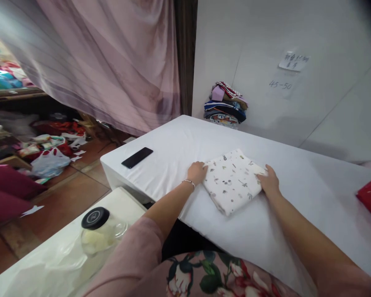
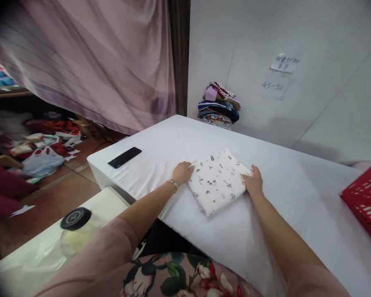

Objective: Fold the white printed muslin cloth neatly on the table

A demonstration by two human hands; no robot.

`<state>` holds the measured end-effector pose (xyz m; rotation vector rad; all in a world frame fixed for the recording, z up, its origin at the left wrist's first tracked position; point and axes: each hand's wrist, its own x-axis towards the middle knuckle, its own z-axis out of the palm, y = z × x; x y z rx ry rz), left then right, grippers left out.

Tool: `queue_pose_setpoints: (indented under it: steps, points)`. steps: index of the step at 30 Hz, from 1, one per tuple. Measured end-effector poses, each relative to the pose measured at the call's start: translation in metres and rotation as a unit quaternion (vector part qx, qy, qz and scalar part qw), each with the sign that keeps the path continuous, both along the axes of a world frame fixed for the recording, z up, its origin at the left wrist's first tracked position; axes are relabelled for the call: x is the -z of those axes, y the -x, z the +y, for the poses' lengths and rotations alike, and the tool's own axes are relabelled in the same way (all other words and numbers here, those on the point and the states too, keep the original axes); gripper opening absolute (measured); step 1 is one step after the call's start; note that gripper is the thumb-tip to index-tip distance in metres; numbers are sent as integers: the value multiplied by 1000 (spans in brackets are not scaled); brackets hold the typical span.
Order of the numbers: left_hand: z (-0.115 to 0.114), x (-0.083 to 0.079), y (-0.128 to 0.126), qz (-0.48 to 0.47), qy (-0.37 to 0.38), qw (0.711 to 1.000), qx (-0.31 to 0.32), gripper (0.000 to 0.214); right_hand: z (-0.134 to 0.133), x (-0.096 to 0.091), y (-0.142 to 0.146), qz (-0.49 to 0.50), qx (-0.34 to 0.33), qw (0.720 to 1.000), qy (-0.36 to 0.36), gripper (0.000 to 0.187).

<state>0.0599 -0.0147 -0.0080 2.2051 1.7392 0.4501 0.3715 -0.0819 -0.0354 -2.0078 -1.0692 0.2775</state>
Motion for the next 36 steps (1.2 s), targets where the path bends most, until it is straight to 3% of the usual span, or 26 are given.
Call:
queue_pose_setpoints:
  steps: [4, 7, 11, 14, 18, 23, 26, 30, 33, 36]
  points:
    - [-18, -1, 2, -8, 0, 1000, -19, 36, 35, -18, -7, -2, -40, 999, 25, 77]
    - [-23, -6, 7, -25, 30, 999, -25, 36, 39, -24, -6, -16, -40, 997, 62, 76]
    - [-19, -14, 11, -54, 91, 994, -12, 36, 6, -19, 14, -135, -58, 989, 28, 63]
    - [-15, -17, 5, -40, 48, 998, -2, 39, -32, -15, 45, -209, -187, 960, 16, 50]
    - [-9, -15, -11, 6, -38, 999, 19, 38, -68, -20, 88, -227, -313, 916, 104, 50]
    - [-1, -14, -19, 49, 22, 998, 17, 39, -75, -33, 101, -239, -353, 891, 157, 55]
    - [-1, -17, -23, 63, -34, 997, 29, 33, -65, -43, 100, -237, -352, 893, 150, 57]
    - [-2, -16, -35, 63, -169, 978, 107, 37, -30, -52, 104, -258, -334, 895, 143, 57]
    - [0, -7, -39, 83, -150, 976, 138, 41, 11, -53, 101, -282, -321, 891, 154, 58]
    - [3, 2, -38, 93, -116, 981, 126, 44, 49, -49, 86, -305, -283, 890, 183, 58]
